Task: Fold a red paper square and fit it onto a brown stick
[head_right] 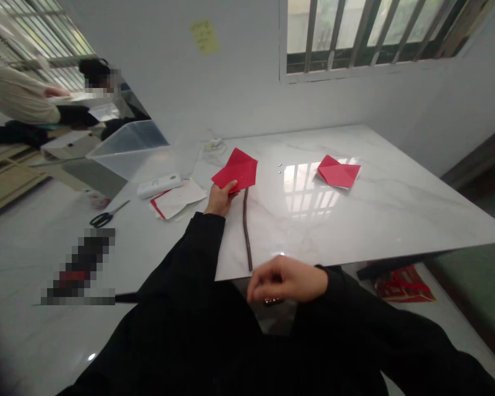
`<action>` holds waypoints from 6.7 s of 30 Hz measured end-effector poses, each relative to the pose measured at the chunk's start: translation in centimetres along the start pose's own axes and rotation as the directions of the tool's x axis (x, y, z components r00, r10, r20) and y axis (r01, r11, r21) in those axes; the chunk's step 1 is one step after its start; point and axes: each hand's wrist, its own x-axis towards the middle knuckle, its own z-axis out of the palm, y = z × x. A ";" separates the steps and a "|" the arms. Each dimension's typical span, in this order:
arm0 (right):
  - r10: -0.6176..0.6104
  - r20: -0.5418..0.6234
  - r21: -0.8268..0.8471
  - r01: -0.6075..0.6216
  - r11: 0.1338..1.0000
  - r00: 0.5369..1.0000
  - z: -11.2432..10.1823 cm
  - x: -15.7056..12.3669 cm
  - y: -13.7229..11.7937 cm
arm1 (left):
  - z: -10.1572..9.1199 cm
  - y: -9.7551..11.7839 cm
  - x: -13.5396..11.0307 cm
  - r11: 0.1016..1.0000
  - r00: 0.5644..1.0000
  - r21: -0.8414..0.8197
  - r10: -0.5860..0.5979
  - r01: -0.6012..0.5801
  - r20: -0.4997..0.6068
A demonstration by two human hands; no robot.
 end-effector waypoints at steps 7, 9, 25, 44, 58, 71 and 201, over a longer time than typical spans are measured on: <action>0.064 -0.716 0.316 0.241 0.918 0.696 -13.8 7.5 1.6 | 0.4 -0.2 -0.3 0.999 0.998 0.017 0.034 -0.035 0.051; 0.117 -0.655 0.414 0.224 0.882 0.747 -16.0 8.9 3.0 | 0.4 -0.7 -0.2 0.993 0.996 0.084 0.074 -0.078 0.050; 0.011 -0.638 0.277 0.217 0.936 0.770 -16.6 10.9 5.5 | 1.0 0.1 -1.9 0.929 0.960 0.325 0.093 -0.180 0.266; -0.070 -0.718 0.035 0.135 0.990 0.693 -16.0 11.4 6.1 | 0.7 0.2 -2.0 0.988 0.950 0.151 -0.074 0.029 0.304; -0.053 -0.605 0.060 0.113 0.992 0.794 -14.9 11.1 4.3 | 1.5 0.2 -2.9 0.974 0.940 0.225 -0.106 0.032 0.326; 0.138 -0.757 0.437 0.338 0.833 0.639 -16.7 11.9 5.4 | 1.5 2.6 -2.9 0.914 0.928 0.341 0.088 -0.219 0.363; -0.179 -0.878 -0.220 -0.043 0.975 0.443 -17.1 12.6 6.5 | -1.0 0.2 -4.8 0.945 0.999 0.324 0.035 -0.034 0.003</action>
